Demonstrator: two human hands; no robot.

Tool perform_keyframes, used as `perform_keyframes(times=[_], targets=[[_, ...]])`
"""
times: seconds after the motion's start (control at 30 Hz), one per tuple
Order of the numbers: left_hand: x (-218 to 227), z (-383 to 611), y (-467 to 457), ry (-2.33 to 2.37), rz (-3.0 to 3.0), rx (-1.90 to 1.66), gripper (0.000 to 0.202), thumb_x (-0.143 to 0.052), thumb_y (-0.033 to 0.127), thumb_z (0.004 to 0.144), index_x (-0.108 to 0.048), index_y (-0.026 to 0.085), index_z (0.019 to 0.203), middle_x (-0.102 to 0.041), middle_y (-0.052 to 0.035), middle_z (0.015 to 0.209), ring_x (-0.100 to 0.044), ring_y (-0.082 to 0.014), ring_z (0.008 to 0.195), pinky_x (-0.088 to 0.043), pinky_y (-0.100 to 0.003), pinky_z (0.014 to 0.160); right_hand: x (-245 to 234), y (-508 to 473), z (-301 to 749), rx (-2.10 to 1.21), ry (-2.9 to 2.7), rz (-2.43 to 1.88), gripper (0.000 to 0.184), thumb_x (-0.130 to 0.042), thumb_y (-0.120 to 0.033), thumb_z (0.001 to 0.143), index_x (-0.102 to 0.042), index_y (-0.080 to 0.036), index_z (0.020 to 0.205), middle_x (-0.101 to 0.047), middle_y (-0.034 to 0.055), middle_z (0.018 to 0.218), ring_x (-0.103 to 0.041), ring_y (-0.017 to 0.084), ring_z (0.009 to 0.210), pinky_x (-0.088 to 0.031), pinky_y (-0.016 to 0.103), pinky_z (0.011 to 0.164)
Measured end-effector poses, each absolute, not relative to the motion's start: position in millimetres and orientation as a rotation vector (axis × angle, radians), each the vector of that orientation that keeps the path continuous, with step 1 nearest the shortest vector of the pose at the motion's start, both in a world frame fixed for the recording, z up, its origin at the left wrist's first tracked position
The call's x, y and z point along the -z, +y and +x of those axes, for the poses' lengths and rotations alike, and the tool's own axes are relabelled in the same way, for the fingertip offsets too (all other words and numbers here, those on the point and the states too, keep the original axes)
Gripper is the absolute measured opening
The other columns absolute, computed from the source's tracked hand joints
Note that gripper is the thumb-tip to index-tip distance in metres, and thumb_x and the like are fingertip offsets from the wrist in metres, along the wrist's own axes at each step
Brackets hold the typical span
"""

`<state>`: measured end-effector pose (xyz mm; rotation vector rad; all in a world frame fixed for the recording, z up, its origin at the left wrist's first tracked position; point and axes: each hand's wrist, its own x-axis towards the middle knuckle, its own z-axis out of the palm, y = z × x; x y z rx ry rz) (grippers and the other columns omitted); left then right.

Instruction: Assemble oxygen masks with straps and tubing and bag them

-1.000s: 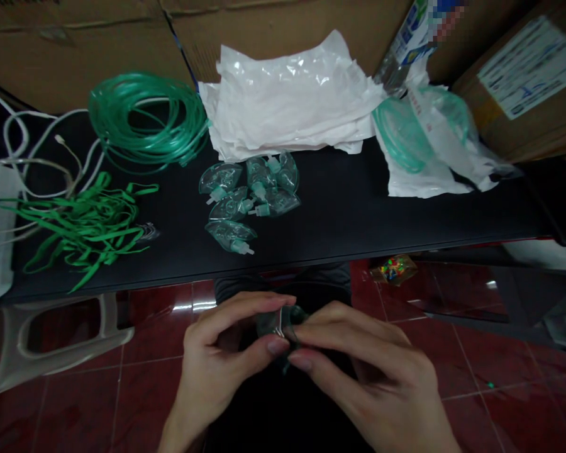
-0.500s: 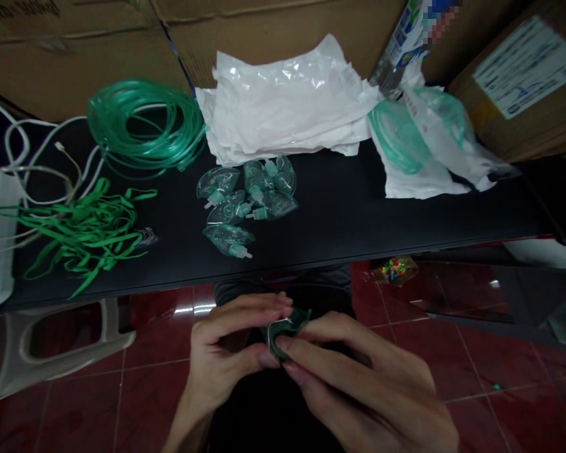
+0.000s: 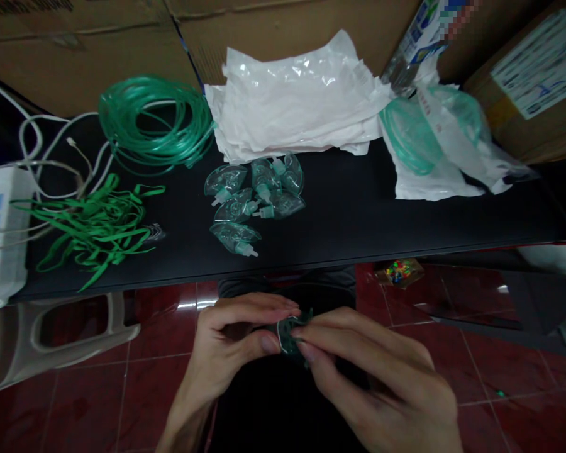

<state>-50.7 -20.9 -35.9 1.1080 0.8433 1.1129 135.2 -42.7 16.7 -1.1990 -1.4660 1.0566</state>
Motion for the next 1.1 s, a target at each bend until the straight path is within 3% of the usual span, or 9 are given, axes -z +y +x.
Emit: perform_keyframes(times=[0.13,0.33,0.5,0.73,1.1], targets=[[32.2,-50.2,-23.5,0.909,0.987,-1.037,0.02,-0.085,0.025,0.084,-0.085,0.035,0.101,-0.085,-0.0038,0.101,-0.08,-0.0234,0.099,-0.066,-0.035,0.092,-17.3,-41.3,133.6,-1.069,-1.423,-1.229,0.032,-0.074,0.001,0.085,-0.082,-0.027,0.1,-0.082,-0.0009,0.086,-0.078,0.013,0.074,-0.064,0.018,0.072],[31.0,-47.6,-27.1,0.971,0.885,-1.035,0.015,-0.088,0.028,0.081,-0.086,0.033,0.095,-0.085,-0.0034,0.096,-0.081,-0.0221,0.095,-0.059,-0.043,0.106,-17.6,-40.0,132.0,-1.067,-1.435,-1.292,0.026,-0.074,0.0,0.084,-0.082,-0.024,0.092,-0.081,-0.0011,0.081,-0.076,0.012,0.069,-0.061,0.017,0.066],[29.6,-45.3,-28.2,1.036,0.758,-1.013,0.013,-0.092,0.026,0.076,-0.086,0.033,0.085,-0.085,0.0012,0.088,-0.08,-0.0148,0.088,-0.055,-0.033,0.111,-17.0,-38.1,130.7,-1.106,-1.404,-1.351,0.026,-0.073,-0.001,0.085,-0.083,-0.025,0.087,-0.078,-0.0025,0.075,-0.074,0.012,0.066,-0.058,0.018,0.061],[22.2,-40.2,-34.1,1.141,0.493,-0.951,0.012,-0.095,0.029,0.072,-0.086,0.031,0.08,-0.085,-0.0006,0.092,-0.081,-0.0173,0.092,-0.062,-0.019,0.085,-18.6,-35.1,131.5,-1.186,-1.313,-1.424,0.019,-0.074,-0.006,0.084,-0.081,-0.023,0.077,-0.074,-0.0045,0.066,-0.066,0.008,0.058,-0.053,0.015,0.057],[14.4,-37.5,-31.3,1.118,0.495,-0.856,0.01,-0.093,0.024,0.074,-0.085,0.03,0.077,-0.085,0.0029,0.093,-0.079,-0.0124,0.092,-0.06,-0.014,0.084,-16.1,-38.2,132.7,-1.387,-1.169,-1.54,0.018,-0.072,-0.016,0.086,-0.074,-0.021,0.07,-0.067,-0.0057,0.059,-0.058,0.008,0.053,-0.046,0.017,0.051]])
